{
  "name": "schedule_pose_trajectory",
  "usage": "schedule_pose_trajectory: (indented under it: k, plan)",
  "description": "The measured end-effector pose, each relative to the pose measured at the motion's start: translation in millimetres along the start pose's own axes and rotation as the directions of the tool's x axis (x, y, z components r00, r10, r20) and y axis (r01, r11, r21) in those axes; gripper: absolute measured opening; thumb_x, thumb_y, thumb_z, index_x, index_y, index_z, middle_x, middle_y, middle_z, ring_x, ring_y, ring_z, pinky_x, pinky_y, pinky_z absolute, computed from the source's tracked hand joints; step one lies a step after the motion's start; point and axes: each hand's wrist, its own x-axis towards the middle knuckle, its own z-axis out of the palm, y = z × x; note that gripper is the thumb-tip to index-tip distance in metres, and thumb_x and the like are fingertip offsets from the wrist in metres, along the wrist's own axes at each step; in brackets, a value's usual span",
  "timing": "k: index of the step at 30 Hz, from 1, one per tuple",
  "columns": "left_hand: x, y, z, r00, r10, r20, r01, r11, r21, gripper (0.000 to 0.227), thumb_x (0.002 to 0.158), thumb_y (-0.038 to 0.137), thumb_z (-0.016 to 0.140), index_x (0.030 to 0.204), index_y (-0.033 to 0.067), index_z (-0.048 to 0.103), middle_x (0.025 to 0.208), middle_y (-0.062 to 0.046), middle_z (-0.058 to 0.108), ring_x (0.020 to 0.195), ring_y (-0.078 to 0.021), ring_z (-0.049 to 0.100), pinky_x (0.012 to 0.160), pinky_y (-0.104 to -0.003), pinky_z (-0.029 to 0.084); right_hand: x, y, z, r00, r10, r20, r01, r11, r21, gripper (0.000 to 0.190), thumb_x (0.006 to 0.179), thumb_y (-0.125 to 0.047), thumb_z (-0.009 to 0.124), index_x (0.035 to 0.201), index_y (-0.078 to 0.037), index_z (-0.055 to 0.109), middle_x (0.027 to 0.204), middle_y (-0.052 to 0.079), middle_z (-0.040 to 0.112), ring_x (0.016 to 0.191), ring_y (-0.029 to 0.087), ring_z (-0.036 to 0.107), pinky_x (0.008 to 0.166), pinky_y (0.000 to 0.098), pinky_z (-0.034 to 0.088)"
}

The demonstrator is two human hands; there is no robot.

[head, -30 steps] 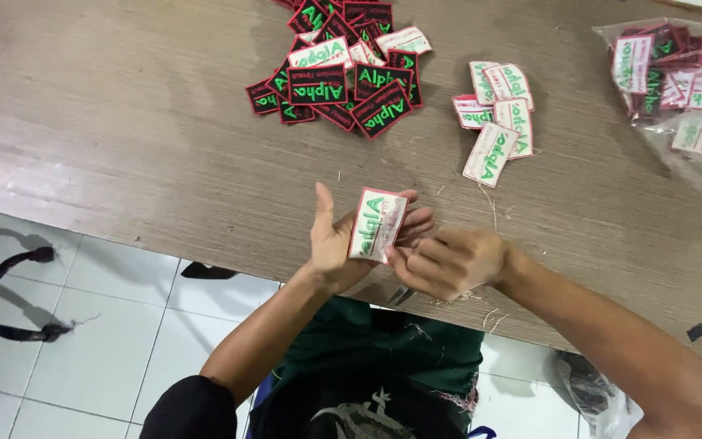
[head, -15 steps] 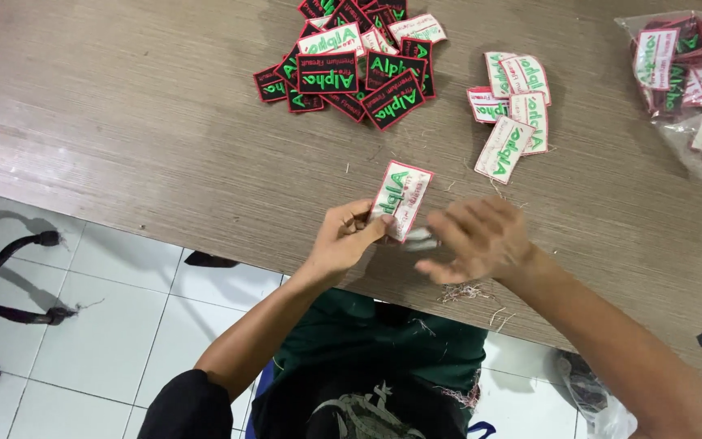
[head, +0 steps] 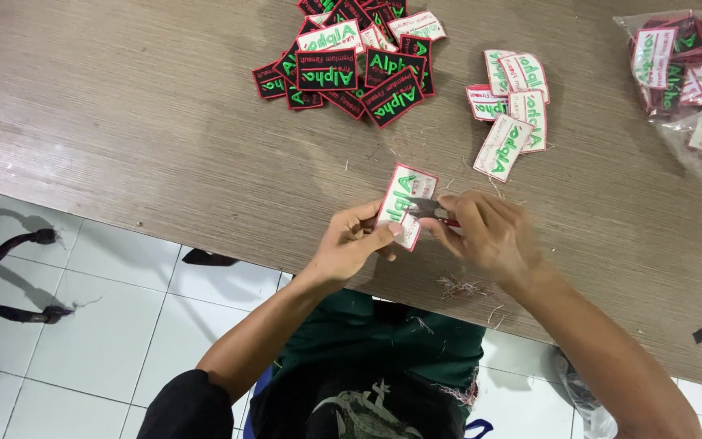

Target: Trimming excess threads from fabric labels using small scissors at a work table.

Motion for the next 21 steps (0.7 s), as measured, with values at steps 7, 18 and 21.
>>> schedule_pose_trajectory:
  k: [7, 18, 21]
  plan:
    - [0, 0, -5, 0.999, 0.006, 0.032, -0.007, 1.0, 0.021, 0.046, 0.093, 0.004, 0.072, 0.131, -0.0161, 0.057, 0.094, -0.02, 0.072, 0.081, -0.0178, 0.07, 0.064, -0.035, 0.068, -26, 6, 16, 0.986, 0.155, 0.052, -0.162, 0.972, 0.17, 0.025, 0.098, -0.027, 0.074, 0.093, -0.003, 0.07, 0.064, 0.011, 0.069, 0.051, 0.024, 0.068, 0.048, 0.029, 0.053]
    - [-5, 19, 5, 0.998, -0.033, -0.056, 0.034, 0.999, 0.025, 0.041, 0.095, 0.011, 0.071, 0.126, -0.0147, 0.062, 0.094, -0.02, 0.073, 0.083, -0.0193, 0.071, 0.076, -0.034, 0.066, -13, -6, -7, 0.977, 0.15, 0.155, -0.171, 0.977, 0.132, 0.041, 0.095, -0.046, 0.073, 0.085, -0.006, 0.075, 0.059, 0.011, 0.07, 0.041, 0.016, 0.061, 0.042, 0.0233, 0.047]
    - [-6, 20, 7, 0.994, -0.055, -0.093, 0.054, 0.998, -0.01, 0.043, 0.096, 0.012, 0.071, 0.127, -0.0154, 0.061, 0.095, -0.02, 0.073, 0.083, -0.0192, 0.071, 0.077, -0.033, 0.065, -3, -11, -15, 0.983, 0.106, 0.153, -0.126, 0.983, 0.132, 0.036, 0.091, -0.041, 0.078, 0.083, -0.006, 0.074, 0.057, 0.012, 0.07, 0.041, 0.018, 0.061, 0.041, 0.0249, 0.047]
